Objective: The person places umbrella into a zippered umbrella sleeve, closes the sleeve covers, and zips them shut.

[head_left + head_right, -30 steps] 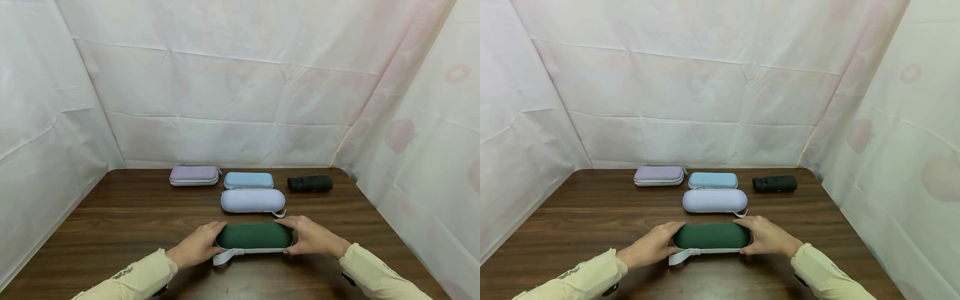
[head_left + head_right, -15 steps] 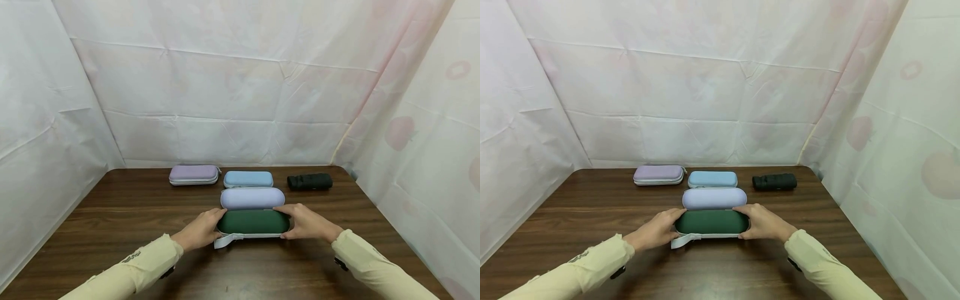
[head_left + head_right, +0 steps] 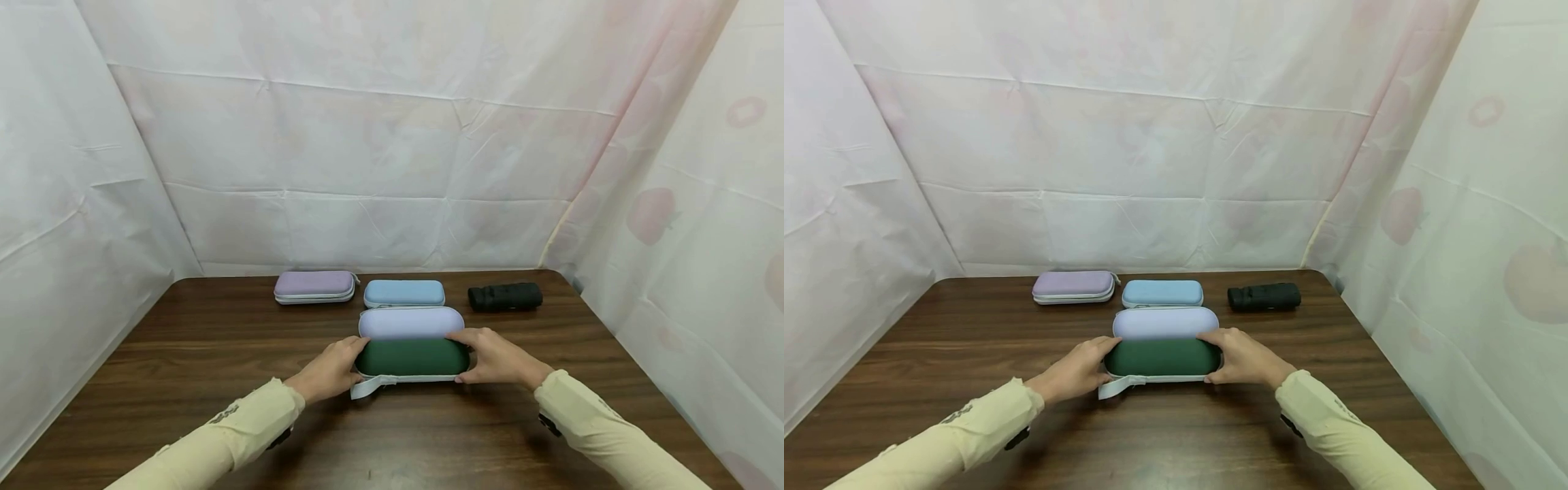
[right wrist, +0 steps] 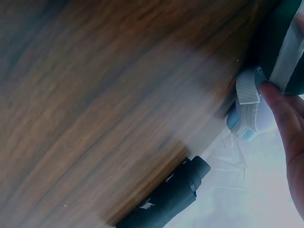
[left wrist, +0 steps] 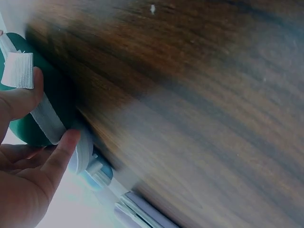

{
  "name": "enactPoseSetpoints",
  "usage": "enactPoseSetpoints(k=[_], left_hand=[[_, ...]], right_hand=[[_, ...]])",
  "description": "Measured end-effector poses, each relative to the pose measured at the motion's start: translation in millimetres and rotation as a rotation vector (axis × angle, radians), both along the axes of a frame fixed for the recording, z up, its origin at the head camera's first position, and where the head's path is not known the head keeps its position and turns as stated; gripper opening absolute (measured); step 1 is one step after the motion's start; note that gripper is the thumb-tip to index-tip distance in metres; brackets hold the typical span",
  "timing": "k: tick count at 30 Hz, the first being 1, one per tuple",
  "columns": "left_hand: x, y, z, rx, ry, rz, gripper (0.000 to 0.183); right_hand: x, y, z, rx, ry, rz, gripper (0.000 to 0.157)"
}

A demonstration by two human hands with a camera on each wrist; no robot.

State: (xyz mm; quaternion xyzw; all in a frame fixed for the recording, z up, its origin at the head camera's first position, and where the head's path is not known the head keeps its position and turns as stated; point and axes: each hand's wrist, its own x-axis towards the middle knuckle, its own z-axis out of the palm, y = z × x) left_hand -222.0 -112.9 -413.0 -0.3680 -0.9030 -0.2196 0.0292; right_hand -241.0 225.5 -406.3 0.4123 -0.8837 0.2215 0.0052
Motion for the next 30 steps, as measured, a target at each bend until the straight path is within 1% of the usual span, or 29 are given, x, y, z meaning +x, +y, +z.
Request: enactPoseSetpoints(k=[3,7,10,13,17,19,21,23,25,27,30], left_hand=[[-0.6,-1.1,-2.1,0.002,-0.002,0.007,0.062],[-1.8,-2.9,-3.9,0.008,0.005,-0.002,0.063],[-2.1,-6.1,-5.4,-0.014,-0.002,-0.001,0.064],[-2.4,-11.5,-7.5,-0.047,-0.013,0.01,0.065],[-4.6,-22.8,-8.0,-0.068,-0.009,0.044,0.059],[-7.3,-30.5,-6.6,-0.07,-0.005,0.078,0.056],[-11.3,-40.0,-5.2,-0.083,0.002,0.127,0.055],[-17.7,-51.4,-4.0,-0.109,0.022,0.172,0.056],[-26.5,-64.1,-3.3,-0.142,0.047,0.209,0.057],[-37.1,-77.0,-1.3,-0.175,0.076,0.231,0.058],[-52.4,-93.3,6.8,-0.222,0.107,0.254,0.059]], right_hand=[[-0.1,-0.1,0.7,0.011,0.0,-0.014,0.07],[-1.0,0.2,2.3,0.018,-0.019,-0.027,0.072],[-1.8,1.0,1.9,0.022,-0.033,-0.023,0.073],[-2.8,4.2,0.5,0.014,-0.069,-0.011,0.073],[-5.4,15.1,1.0,-0.026,-0.13,0.012,0.069],[-7.3,22.9,2.7,-0.043,-0.143,0.022,0.063],[-9.9,31.6,4.7,-0.038,-0.122,0.024,0.057],[-13.5,40.8,6.6,-0.018,-0.095,0.01,0.052],[-16.9,49.6,10.0,0.016,-0.062,-0.027,0.049],[-21.5,58.8,14.3,0.062,-0.031,-0.07,0.046],[-30.1,71.5,22.8,0.143,-0.003,-0.147,0.044]])
